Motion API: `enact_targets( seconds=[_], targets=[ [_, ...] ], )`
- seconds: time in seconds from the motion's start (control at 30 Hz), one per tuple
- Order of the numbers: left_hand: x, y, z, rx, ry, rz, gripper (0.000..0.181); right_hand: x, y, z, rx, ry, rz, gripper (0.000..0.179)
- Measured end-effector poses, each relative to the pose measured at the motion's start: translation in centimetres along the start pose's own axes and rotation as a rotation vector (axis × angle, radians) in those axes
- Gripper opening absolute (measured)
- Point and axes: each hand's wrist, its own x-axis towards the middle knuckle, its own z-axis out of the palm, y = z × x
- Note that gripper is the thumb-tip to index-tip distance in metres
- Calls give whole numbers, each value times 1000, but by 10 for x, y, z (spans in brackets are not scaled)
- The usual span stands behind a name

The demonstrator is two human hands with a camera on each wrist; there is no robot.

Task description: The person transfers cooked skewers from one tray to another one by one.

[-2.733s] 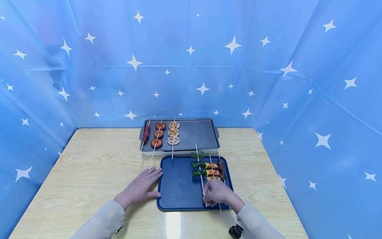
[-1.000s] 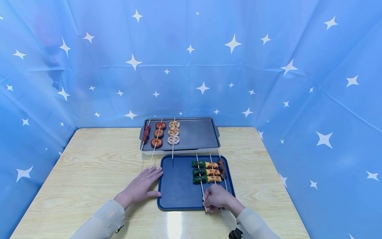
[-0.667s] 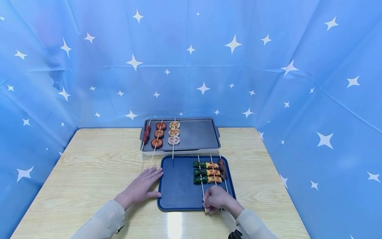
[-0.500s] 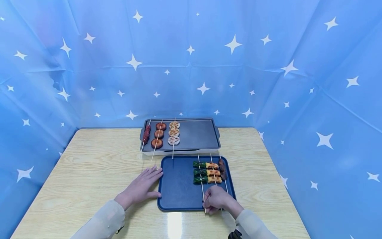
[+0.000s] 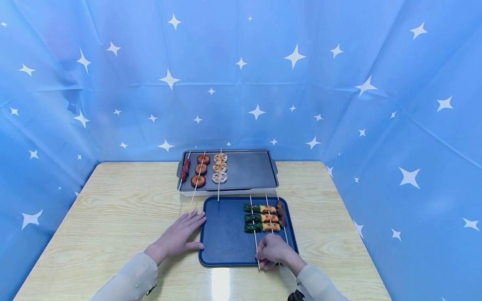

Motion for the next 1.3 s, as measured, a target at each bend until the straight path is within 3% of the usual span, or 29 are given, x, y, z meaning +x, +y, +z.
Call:
enact_targets(
  seconds=[0.27, 0.63, 0.97, 1.3],
  targets=[
    [0, 0, 1, -6, 0, -2, 85, 2, -4, -3, -54, 31, 6, 10],
    [0, 1, 1, -4, -2, -9, 84, 2, -8, -12, -158, 109, -75, 10],
    [-1, 1, 1, -2, 4, -8, 84, 8, -30, -27, -186, 162, -103, 9],
    [0, 1, 0, 6, 1, -3, 84, 27, -54, -35, -228, 209, -137, 10]
  ],
)
